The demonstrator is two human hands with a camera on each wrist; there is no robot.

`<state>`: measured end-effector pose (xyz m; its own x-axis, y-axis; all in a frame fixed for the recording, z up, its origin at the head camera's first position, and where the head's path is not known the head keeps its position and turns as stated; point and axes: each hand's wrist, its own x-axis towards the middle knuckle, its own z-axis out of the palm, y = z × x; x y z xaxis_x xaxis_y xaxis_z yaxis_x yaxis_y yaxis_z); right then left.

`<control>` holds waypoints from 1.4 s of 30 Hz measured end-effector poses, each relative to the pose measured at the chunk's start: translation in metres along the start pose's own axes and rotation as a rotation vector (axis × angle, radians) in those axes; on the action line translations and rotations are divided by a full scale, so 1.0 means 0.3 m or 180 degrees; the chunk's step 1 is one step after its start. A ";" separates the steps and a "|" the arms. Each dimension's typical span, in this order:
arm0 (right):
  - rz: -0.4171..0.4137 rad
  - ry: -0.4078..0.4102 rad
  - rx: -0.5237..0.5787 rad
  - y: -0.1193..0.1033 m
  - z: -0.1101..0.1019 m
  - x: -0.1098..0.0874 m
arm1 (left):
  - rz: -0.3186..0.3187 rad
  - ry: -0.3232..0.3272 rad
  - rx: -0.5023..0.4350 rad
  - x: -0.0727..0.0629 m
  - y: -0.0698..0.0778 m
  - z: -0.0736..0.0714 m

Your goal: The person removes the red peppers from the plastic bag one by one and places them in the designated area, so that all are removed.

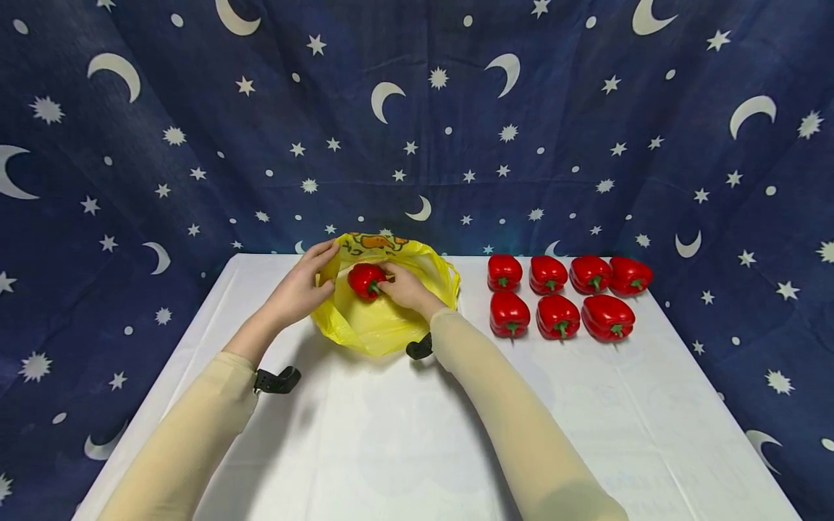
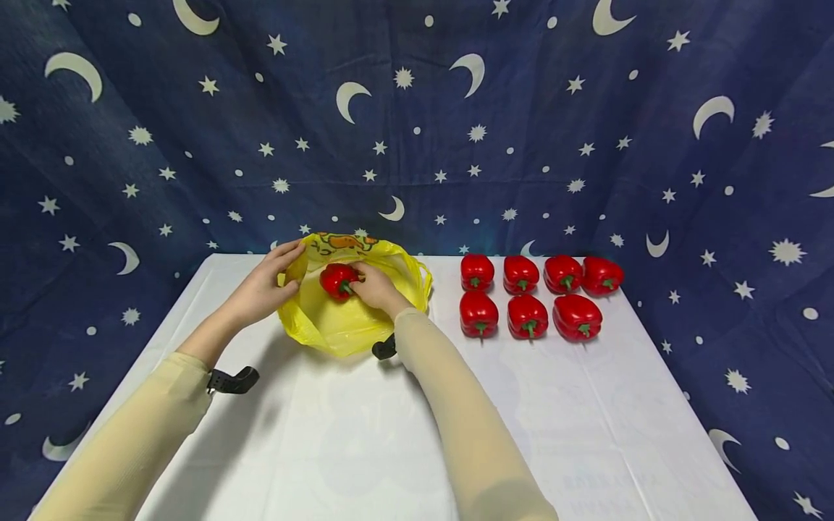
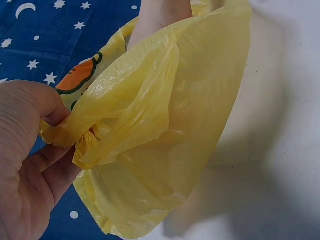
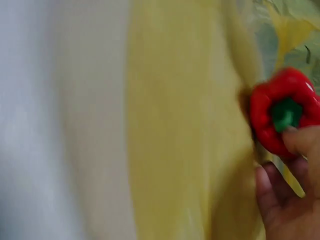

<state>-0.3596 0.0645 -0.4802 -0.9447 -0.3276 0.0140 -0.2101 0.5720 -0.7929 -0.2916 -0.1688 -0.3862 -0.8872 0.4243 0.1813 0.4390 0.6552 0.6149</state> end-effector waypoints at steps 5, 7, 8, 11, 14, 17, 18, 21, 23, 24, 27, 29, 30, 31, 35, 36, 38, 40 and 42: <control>-0.0025 -0.0191 0.0384 0.009 -0.038 -0.022 | -0.0016 -0.0020 -0.0012 0.010 0.002 -0.001; -0.0042 -0.0212 0.0504 0.010 -0.036 -0.030 | -0.0034 -0.0034 -0.0030 0.011 0.004 0.002; -0.0060 -0.0213 0.0521 0.010 -0.033 -0.034 | -0.0047 -0.0036 -0.0034 0.011 0.005 0.004; -0.0158 -0.0200 0.0436 0.004 -0.014 -0.038 | -0.0067 -0.0026 -0.0018 0.007 0.007 0.007; -0.0239 -0.0135 0.0228 -0.004 0.010 -0.032 | -0.0068 -0.0017 0.0002 0.003 0.005 0.007; -0.0244 -0.0067 0.0128 -0.008 0.029 -0.026 | -0.0049 -0.0009 -0.0006 0.001 0.005 0.008; -0.0237 -0.0048 0.0101 -0.008 0.033 -0.024 | -0.0044 -0.0005 -0.0008 0.000 0.005 0.008; -0.0246 -0.0027 0.0067 -0.006 0.041 -0.020 | -0.0046 -0.0008 -0.0006 0.001 0.006 0.010; -0.0269 -0.0019 0.0031 -0.005 0.044 -0.020 | -0.0061 -0.0017 -0.0001 0.001 0.005 0.010; -0.0280 -0.0015 0.0016 -0.004 0.045 -0.020 | -0.0066 -0.0020 0.0004 0.001 0.005 0.009; -0.0310 0.0003 0.0001 -0.004 0.048 -0.019 | -0.0061 -0.0018 0.0014 0.000 0.005 0.006; -0.0311 0.0016 0.0006 -0.003 0.047 -0.020 | -0.0046 -0.0005 0.0016 0.001 0.008 0.006; -0.0313 0.0019 0.0009 -0.003 0.047 -0.021 | -0.0043 -0.0003 0.0011 0.001 0.009 0.005; -0.0316 0.0020 0.0006 -0.003 0.047 -0.021 | -0.0047 -0.0005 0.0010 0.001 0.010 0.005; -0.0331 0.0004 0.0023 -0.001 0.043 -0.026 | -0.0077 -0.0029 -0.0002 0.001 0.011 0.007; -0.0332 -0.0011 0.0031 0.000 0.041 -0.029 | -0.0089 -0.0036 0.0002 0.001 0.009 0.008; -0.0339 -0.0049 0.0067 -0.001 0.035 -0.036 | -0.0108 -0.0042 0.0013 0.000 0.006 0.008; -0.0337 -0.0097 0.0117 -0.003 0.024 -0.048 | -0.0114 -0.0042 0.0024 0.000 0.003 0.008; -0.0336 -0.0129 0.0170 -0.005 0.010 -0.061 | -0.0120 -0.0045 0.0022 0.001 0.002 0.010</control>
<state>-0.3411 0.0674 -0.4811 -0.9069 -0.4146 0.0755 -0.2932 0.4921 -0.8197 -0.2912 -0.1664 -0.3880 -0.9010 0.4080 0.1473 0.4063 0.6752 0.6156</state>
